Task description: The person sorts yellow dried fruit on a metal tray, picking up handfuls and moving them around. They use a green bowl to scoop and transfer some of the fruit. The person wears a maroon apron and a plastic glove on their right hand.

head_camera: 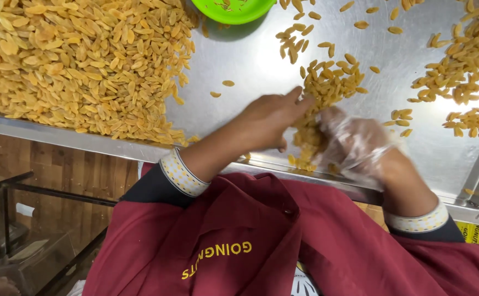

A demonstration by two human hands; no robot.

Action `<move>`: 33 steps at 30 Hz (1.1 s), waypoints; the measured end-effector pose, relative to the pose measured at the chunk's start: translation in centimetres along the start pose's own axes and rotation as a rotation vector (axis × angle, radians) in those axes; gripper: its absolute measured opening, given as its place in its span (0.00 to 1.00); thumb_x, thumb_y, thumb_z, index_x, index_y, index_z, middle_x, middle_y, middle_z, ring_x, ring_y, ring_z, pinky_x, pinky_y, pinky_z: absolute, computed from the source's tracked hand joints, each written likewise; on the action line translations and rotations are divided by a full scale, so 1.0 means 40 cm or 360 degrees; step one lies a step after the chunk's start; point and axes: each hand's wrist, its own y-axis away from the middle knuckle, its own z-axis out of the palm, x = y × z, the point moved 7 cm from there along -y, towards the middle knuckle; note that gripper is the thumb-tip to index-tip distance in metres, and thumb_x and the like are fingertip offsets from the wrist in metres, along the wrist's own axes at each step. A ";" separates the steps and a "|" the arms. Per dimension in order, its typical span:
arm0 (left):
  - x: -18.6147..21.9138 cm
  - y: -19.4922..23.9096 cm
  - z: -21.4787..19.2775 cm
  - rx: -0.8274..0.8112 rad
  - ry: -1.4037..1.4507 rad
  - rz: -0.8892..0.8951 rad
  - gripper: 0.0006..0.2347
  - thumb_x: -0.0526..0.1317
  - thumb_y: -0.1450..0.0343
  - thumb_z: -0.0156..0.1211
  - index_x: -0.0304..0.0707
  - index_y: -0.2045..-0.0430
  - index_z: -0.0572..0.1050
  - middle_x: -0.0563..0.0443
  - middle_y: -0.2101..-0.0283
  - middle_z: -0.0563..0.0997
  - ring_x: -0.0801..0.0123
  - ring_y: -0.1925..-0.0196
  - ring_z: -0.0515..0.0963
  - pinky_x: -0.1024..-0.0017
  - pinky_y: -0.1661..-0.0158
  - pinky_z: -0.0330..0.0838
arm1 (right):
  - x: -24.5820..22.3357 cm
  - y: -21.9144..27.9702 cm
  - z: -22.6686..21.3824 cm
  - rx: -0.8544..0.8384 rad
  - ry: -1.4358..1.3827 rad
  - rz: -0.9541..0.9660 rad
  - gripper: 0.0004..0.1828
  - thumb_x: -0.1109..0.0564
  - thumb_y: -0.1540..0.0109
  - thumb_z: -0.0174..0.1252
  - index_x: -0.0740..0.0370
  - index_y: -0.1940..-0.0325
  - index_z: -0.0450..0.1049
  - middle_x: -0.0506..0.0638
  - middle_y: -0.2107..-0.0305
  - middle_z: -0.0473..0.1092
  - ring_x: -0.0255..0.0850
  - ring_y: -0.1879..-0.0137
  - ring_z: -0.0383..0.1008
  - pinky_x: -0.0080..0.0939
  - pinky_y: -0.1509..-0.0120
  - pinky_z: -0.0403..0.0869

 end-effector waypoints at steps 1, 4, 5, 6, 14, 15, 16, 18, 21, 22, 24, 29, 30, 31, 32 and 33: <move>0.030 0.007 -0.005 0.0028 0.0083 0.0134 0.47 0.34 0.52 0.84 0.30 0.37 0.59 0.28 0.44 0.68 0.31 0.59 0.80 0.42 0.62 0.74 | 0.000 -0.029 0.038 0.0167 -0.0109 -0.0086 0.27 0.57 0.39 0.57 0.50 0.35 0.65 0.45 0.46 0.73 0.45 0.49 0.78 0.43 0.50 0.78; 0.059 0.015 -0.035 0.0095 0.0324 0.0259 0.38 0.24 0.43 0.74 0.23 0.37 0.60 0.20 0.44 0.68 0.25 0.58 0.82 0.39 0.59 0.80 | -0.014 -0.081 0.094 0.0592 -0.0377 -0.0295 0.23 0.47 0.49 0.70 0.52 0.52 0.73 0.48 0.55 0.76 0.50 0.52 0.78 0.50 0.52 0.78; 0.056 0.018 -0.049 0.0139 0.0487 0.0240 0.34 0.23 0.39 0.69 0.23 0.37 0.59 0.23 0.46 0.70 0.30 0.58 0.83 0.43 0.60 0.82 | -0.024 -0.083 0.092 0.0840 -0.0538 -0.0426 0.24 0.41 0.54 0.78 0.54 0.63 0.78 0.49 0.61 0.77 0.54 0.54 0.79 0.54 0.53 0.77; 0.048 0.014 -0.050 0.0140 0.0490 0.0238 0.34 0.23 0.39 0.69 0.23 0.37 0.59 0.23 0.46 0.70 0.30 0.58 0.83 0.43 0.60 0.82 | -0.045 -0.066 0.025 0.0837 -0.0537 -0.0427 0.24 0.41 0.54 0.78 0.54 0.63 0.78 0.49 0.61 0.77 0.54 0.54 0.79 0.54 0.53 0.77; -0.003 0.030 -0.134 0.0486 0.1492 0.0560 0.27 0.24 0.27 0.47 0.52 0.33 0.63 0.49 0.30 0.69 0.56 0.23 0.64 0.53 0.26 0.68 | -0.146 0.094 -0.307 0.1482 -0.0621 -0.1164 0.17 0.66 0.25 0.58 0.73 0.34 0.63 0.73 0.46 0.71 0.58 0.55 0.84 0.43 0.57 0.86; -0.012 0.024 -0.134 0.0488 0.1495 0.0559 0.27 0.24 0.27 0.47 0.52 0.33 0.63 0.49 0.30 0.69 0.56 0.23 0.64 0.53 0.26 0.68 | -0.084 0.083 -0.281 0.1478 -0.0619 -0.1164 0.17 0.66 0.25 0.58 0.73 0.34 0.63 0.73 0.46 0.71 0.58 0.55 0.84 0.43 0.57 0.86; -0.027 0.021 -0.140 0.0574 0.1447 0.0537 0.20 0.30 0.25 0.48 0.49 0.36 0.67 0.49 0.33 0.72 0.56 0.26 0.67 0.54 0.27 0.68 | -0.009 0.038 -0.240 0.1173 -0.0880 -0.0996 0.10 0.64 0.25 0.56 0.69 0.41 0.68 0.63 0.55 0.72 0.47 0.60 0.80 0.33 0.61 0.81; -0.045 0.016 -0.147 0.0665 0.1397 0.0510 0.15 0.37 0.22 0.49 0.47 0.40 0.71 0.49 0.35 0.75 0.55 0.28 0.70 0.56 0.29 0.68 | -0.004 0.033 -0.233 0.0848 -0.1121 -0.0829 0.05 0.62 0.25 0.54 0.66 0.48 0.72 0.52 0.64 0.73 0.35 0.65 0.75 0.24 0.64 0.76; -0.090 0.012 -0.167 0.0949 0.1353 0.0278 0.16 0.28 0.28 0.46 0.45 0.51 0.78 0.55 0.46 0.81 0.71 0.40 0.78 0.77 0.48 0.70 | -0.163 0.076 -0.168 -0.0441 -0.1582 -0.0727 0.07 0.63 0.37 0.54 0.67 0.59 0.77 0.62 0.53 0.79 0.49 0.52 0.86 0.43 0.49 0.88; -0.102 0.015 -0.174 0.1058 0.1361 0.0259 0.12 0.29 0.27 0.48 0.44 0.55 0.77 0.56 0.54 0.82 0.73 0.48 0.79 0.77 0.50 0.72 | -0.152 0.077 -0.091 -0.0829 -0.1760 -0.0553 0.31 0.39 0.46 0.59 0.70 0.54 0.78 0.62 0.52 0.80 0.51 0.48 0.84 0.48 0.42 0.82; -0.120 0.014 -0.177 0.1169 0.1367 0.0241 0.08 0.31 0.27 0.51 0.42 0.59 0.77 0.56 0.61 0.82 0.76 0.56 0.79 0.77 0.52 0.74 | -0.177 0.078 -0.033 -0.1216 -0.1918 -0.0359 0.58 0.15 0.56 0.64 0.72 0.50 0.79 0.62 0.52 0.80 0.52 0.45 0.82 0.53 0.34 0.77; -0.159 -0.003 -0.148 0.1177 0.1236 -0.0097 0.06 0.34 0.30 0.54 0.47 0.66 0.79 0.59 0.57 0.85 0.77 0.58 0.79 0.77 0.56 0.70 | -0.241 0.023 -0.119 -0.0334 -0.1280 -0.0738 0.11 0.51 0.37 0.57 0.57 0.55 0.80 0.52 0.51 0.81 0.47 0.44 0.84 0.50 0.39 0.81; -0.165 -0.010 -0.145 0.1181 0.1233 -0.0094 0.06 0.34 0.30 0.54 0.47 0.66 0.79 0.59 0.57 0.85 0.77 0.58 0.79 0.77 0.56 0.70 | -0.269 0.023 -0.153 -0.0332 -0.1276 -0.0741 0.11 0.51 0.37 0.57 0.57 0.55 0.80 0.52 0.51 0.81 0.47 0.44 0.84 0.50 0.39 0.81; -0.174 -0.013 -0.139 0.1195 0.1187 -0.0132 0.07 0.35 0.31 0.55 0.49 0.66 0.79 0.61 0.58 0.85 0.77 0.58 0.80 0.77 0.56 0.70 | -0.270 0.016 -0.211 0.0085 -0.1021 -0.0576 0.13 0.57 0.36 0.53 0.57 0.50 0.80 0.54 0.51 0.80 0.48 0.45 0.81 0.47 0.43 0.80; -0.182 -0.016 -0.134 0.1208 0.1142 -0.0169 0.07 0.35 0.31 0.55 0.50 0.66 0.79 0.63 0.58 0.85 0.78 0.57 0.81 0.77 0.55 0.69 | -0.273 0.021 -0.274 0.0490 -0.0753 -0.0401 0.17 0.63 0.35 0.49 0.57 0.45 0.79 0.55 0.52 0.79 0.49 0.47 0.79 0.45 0.46 0.79; -0.184 -0.015 -0.133 0.1206 0.1137 -0.0164 0.07 0.35 0.31 0.55 0.50 0.66 0.79 0.63 0.58 0.85 0.78 0.57 0.81 0.77 0.55 0.69 | -0.200 -0.010 -0.238 0.0497 -0.0754 -0.0401 0.17 0.63 0.35 0.49 0.57 0.45 0.79 0.55 0.52 0.79 0.49 0.47 0.79 0.45 0.46 0.79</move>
